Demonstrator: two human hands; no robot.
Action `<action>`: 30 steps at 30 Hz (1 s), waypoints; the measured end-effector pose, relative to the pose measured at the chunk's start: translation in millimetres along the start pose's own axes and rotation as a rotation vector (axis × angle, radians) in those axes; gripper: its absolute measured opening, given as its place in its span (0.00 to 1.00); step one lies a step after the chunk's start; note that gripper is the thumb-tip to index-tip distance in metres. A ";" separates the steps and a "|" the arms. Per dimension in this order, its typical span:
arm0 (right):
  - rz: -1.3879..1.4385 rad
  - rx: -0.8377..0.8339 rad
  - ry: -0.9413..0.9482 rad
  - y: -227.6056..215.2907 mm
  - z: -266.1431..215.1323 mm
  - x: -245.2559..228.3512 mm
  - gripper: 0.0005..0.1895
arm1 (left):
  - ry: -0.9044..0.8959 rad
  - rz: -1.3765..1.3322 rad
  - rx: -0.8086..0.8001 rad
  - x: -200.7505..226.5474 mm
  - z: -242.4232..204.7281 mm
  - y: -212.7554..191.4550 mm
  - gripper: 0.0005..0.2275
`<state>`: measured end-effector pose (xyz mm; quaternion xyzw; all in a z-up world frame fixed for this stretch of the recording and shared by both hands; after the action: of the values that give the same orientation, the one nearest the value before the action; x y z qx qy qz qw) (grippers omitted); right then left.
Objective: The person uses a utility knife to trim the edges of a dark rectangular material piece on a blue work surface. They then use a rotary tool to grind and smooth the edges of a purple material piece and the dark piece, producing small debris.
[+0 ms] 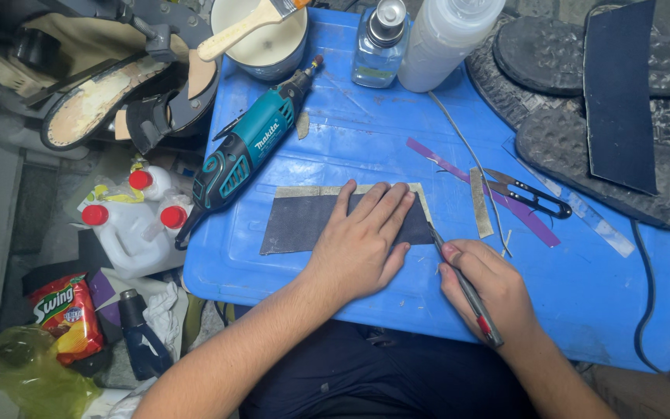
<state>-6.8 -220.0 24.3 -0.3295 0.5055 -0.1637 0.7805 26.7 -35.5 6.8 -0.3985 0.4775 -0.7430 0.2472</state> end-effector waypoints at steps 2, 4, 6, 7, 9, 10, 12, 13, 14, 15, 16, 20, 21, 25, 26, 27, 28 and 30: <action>-0.012 0.000 -0.006 -0.6 -5.4 -0.5 0.08 | -0.001 0.001 -0.006 -0.3 0.0 0.9 0.30; -0.012 0.000 -0.006 -1.2 -10.2 -1.3 0.08 | 0.001 0.005 -0.008 -0.2 0.1 1.7 0.30; -0.001 -0.003 -0.001 -1.8 -14.0 -2.4 0.07 | -0.002 0.013 -0.010 0.4 0.2 2.6 0.30; 0.002 -0.003 -0.004 -2.3 -15.2 -3.0 0.07 | -0.004 0.017 -0.010 0.3 0.3 2.9 0.30; 0.009 -0.005 -0.011 -3.4 -17.2 -4.5 0.08 | -0.005 0.016 -0.010 0.1 -0.5 3.3 0.30; 0.006 -0.005 -0.013 -3.7 -18.0 -5.2 0.08 | -0.004 0.016 -0.008 -0.2 -0.3 3.4 0.30; 0.000 -0.004 -0.015 -4.0 -20.6 -5.9 0.08 | -0.003 0.024 -0.001 -0.1 -0.4 3.5 0.30; 0.005 -0.002 -0.013 -4.4 -22.4 -5.7 0.08 | -0.003 0.027 0.002 0.0 -0.6 3.7 0.30; 0.011 0.000 -0.013 -4.8 -24.1 -5.1 0.08 | -0.002 0.025 -0.001 0.0 -0.6 3.8 0.30; 0.017 0.003 -0.014 -4.9 -25.8 -4.4 0.09 | -0.001 0.024 -0.004 -0.2 -0.6 3.7 0.30; 0.007 0.001 -0.015 -4.8 -27.3 -3.4 0.09 | -0.002 0.021 -0.007 -0.5 -0.6 3.5 0.30; 0.030 0.024 -0.004 -5.6 -36.5 1.4 0.09 | -0.005 -0.001 -0.005 -0.6 -1.2 1.7 0.30; 0.051 0.037 0.003 -5.9 -38.8 1.5 0.08 | -0.004 -0.003 -0.004 -0.3 -1.8 0.7 0.30; 0.158 0.146 0.075 -10.8 -33.4 5.3 0.11 | 0.005 -0.046 0.021 -1.1 -0.6 -2.0 0.30; 0.163 0.148 0.087 -8.7 -25.8 8.3 0.12 | 0.005 -0.062 0.022 -1.4 -1.0 -2.1 0.29; 0.169 0.150 0.100 -7.0 -17.1 11.5 0.12 | 0.006 -0.078 0.023 -1.8 -1.2 -2.2 0.29; 0.162 0.143 0.115 -4.6 -7.9 14.5 0.12 | 0.002 -0.091 0.024 -2.4 -2.2 -2.9 0.28; 0.147 0.134 0.147 -1.9 10.9 21.3 0.12 | 0.001 -0.088 0.019 -2.5 -2.4 -3.3 0.28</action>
<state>12.4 -230.2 14.1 -0.2261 0.5719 -0.1632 0.7715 26.2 -30.9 8.4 -0.4164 0.4526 -0.7578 0.2180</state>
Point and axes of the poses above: each hand's wrist, its own z-axis towards the middle knuckle, its own y-axis out of the palm, x = y × z, the point moved 4 cm from there along z, towards the middle knuckle, and after that the axes turned 1 degree about z, right-handed, at the moved point
